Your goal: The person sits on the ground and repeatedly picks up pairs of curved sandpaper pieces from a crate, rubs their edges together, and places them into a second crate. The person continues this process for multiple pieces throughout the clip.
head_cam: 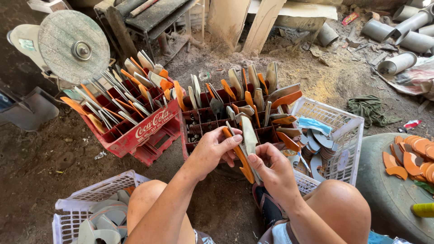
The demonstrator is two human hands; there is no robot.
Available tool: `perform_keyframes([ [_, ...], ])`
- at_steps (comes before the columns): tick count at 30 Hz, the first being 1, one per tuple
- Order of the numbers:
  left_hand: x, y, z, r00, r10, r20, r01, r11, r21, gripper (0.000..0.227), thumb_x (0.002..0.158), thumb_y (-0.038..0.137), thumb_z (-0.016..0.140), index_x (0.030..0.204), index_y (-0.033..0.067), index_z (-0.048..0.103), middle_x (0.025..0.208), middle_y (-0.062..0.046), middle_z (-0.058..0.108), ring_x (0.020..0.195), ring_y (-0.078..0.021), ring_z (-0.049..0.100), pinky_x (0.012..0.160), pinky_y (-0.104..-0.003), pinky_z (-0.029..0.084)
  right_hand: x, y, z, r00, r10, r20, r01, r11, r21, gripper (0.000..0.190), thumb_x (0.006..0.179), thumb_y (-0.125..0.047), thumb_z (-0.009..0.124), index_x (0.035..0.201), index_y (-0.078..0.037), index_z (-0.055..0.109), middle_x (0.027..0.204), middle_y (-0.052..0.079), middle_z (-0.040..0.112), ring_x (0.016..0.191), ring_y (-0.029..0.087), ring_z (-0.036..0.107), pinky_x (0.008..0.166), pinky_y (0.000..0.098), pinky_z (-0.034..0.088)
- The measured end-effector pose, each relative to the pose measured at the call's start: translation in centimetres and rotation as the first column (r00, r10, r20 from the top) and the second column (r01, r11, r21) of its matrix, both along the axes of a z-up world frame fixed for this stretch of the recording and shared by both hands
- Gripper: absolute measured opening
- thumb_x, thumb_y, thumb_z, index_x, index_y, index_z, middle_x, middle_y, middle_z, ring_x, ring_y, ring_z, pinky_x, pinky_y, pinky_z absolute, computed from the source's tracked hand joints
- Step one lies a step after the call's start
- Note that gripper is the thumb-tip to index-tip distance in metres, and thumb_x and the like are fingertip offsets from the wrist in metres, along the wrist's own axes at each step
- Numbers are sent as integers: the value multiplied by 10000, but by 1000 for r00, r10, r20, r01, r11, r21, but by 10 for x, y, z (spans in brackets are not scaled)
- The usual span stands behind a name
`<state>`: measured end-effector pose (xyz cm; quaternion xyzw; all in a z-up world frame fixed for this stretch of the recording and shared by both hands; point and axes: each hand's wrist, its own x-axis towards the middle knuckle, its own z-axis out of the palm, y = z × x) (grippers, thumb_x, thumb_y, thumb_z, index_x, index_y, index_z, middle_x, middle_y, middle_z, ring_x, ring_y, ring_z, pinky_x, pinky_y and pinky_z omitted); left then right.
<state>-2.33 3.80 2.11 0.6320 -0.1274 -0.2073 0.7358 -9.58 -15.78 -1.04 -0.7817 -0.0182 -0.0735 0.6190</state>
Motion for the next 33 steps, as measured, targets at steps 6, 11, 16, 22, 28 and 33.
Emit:
perform_keyframes([
  [6, 1, 3, 1, 999, 50, 9, -50, 999, -7, 453, 939, 291, 684, 1267, -17, 630, 909, -64, 658, 689, -133, 659, 611, -285, 589, 6, -12, -6, 949, -188, 251, 191, 981, 12, 315, 1043, -328, 613, 1117, -22, 625, 861, -38, 577, 773, 41, 506, 672, 207, 413],
  [11, 2, 19, 11, 995, -98, 28, 101, 986, -131, 565, 963, 285, 674, 1421, -14, 533, 1024, -98, 703, 773, -128, 671, 695, -284, 580, 4, -27, -5, 985, -90, 149, 38, 946, 321, 389, 1032, -357, 690, 1189, -2, 714, 769, -12, 475, 695, 82, 400, 624, 241, 297],
  [16, -3, 19, 14, 989, -117, 93, 136, 963, -234, 705, 958, 268, 688, 1542, 41, 364, 1067, -117, 698, 836, -120, 667, 758, -283, 567, -8, -6, 10, 904, 206, 375, -144, 972, -187, 512, 855, -368, 765, 1210, -2, 715, 1007, 44, 590, 969, 164, 605, 856, 309, 505],
  [22, -1, 2, -4, 996, -22, 92, 56, 923, -381, 421, 981, 235, 723, 1218, 3, 463, 1128, -152, 730, 847, -132, 672, 747, -283, 564, -12, 6, 31, 952, 71, 297, 3, 971, -241, 395, 792, -235, 848, 1100, -20, 727, 1048, 63, 649, 952, 216, 653, 816, 326, 520],
  [28, 0, -8, -14, 995, 49, 92, -10, 927, -375, 351, 990, 263, 698, 1200, 23, 552, 1132, -173, 750, 836, -100, 647, 653, -231, 481, -11, 2, 24, 940, 75, 333, 8, 971, -241, 386, 821, -266, 828, 1069, 3, 709, 1037, 67, 652, 950, 230, 632, 830, 341, 507],
  [33, 4, -11, -8, 974, 196, 114, -154, 942, -299, 288, 1005, 259, 659, 1172, 37, 583, 1189, -153, 743, 1014, -126, 678, 872, -275, 548, -7, 0, 21, 956, -104, 274, 177, 949, -261, 406, 832, -359, 787, 1026, -16, 688, 1041, 67, 607, 904, 199, 616, 746, 331, 531],
])
